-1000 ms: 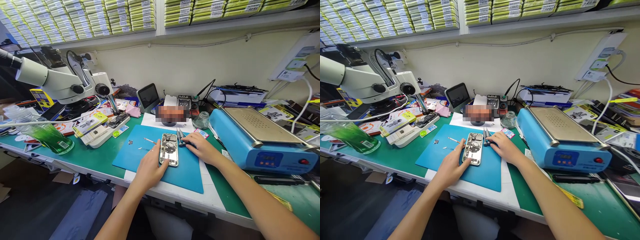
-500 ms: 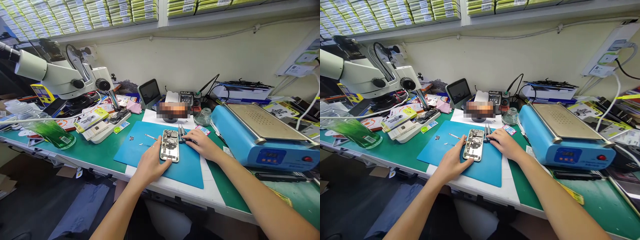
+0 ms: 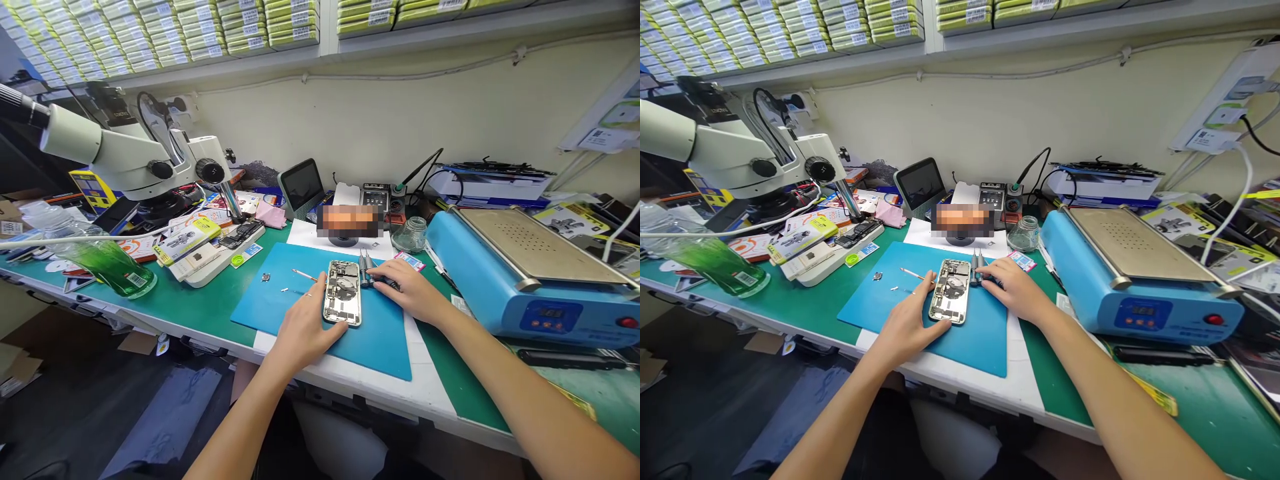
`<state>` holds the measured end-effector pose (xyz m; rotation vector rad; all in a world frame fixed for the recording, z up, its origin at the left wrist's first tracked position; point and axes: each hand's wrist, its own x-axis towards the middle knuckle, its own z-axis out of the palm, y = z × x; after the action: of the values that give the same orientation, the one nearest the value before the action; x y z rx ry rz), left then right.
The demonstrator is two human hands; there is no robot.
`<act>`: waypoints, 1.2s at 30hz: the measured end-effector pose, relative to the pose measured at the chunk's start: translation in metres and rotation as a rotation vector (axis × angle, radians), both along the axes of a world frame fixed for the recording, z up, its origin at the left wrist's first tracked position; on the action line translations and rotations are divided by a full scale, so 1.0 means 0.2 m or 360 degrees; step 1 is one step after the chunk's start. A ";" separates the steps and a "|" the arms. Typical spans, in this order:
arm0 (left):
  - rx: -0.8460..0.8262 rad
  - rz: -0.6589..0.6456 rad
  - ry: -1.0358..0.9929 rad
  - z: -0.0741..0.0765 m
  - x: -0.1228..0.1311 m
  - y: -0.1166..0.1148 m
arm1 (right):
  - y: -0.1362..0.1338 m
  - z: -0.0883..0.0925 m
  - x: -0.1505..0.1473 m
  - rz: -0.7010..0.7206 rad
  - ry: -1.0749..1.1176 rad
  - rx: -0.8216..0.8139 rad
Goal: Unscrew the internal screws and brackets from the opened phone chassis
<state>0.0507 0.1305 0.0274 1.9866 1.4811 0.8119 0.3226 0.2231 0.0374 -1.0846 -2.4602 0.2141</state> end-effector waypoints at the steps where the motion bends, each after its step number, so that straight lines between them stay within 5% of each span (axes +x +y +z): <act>1: 0.0015 0.0005 -0.0008 0.00 0.00 0.00 | 0.00 0.00 0.00 -0.0008 0.0020 0.0000; 9: 0.0220 0.0227 0.0083 0.03 -0.19 -0.02 | 0.00 0.02 0.00 -0.0028 0.0148 -0.0018; 17: 0.0240 0.0745 0.0386 0.02 -0.50 0.18 | 0.01 0.02 -0.01 -0.0044 0.0157 -0.0047; 27: 0.0256 0.0719 0.0458 0.01 -0.49 0.23 | 0.00 0.02 -0.01 -0.0040 0.0144 -0.0049; 36: 0.0149 0.0618 0.0042 0.04 -0.53 0.25 | -0.01 0.02 -0.01 -0.0022 0.0109 -0.0048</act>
<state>-0.0547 0.1814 0.0352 1.8026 1.9099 1.0320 0.3212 0.2216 0.0412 -1.0885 -2.3953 0.2800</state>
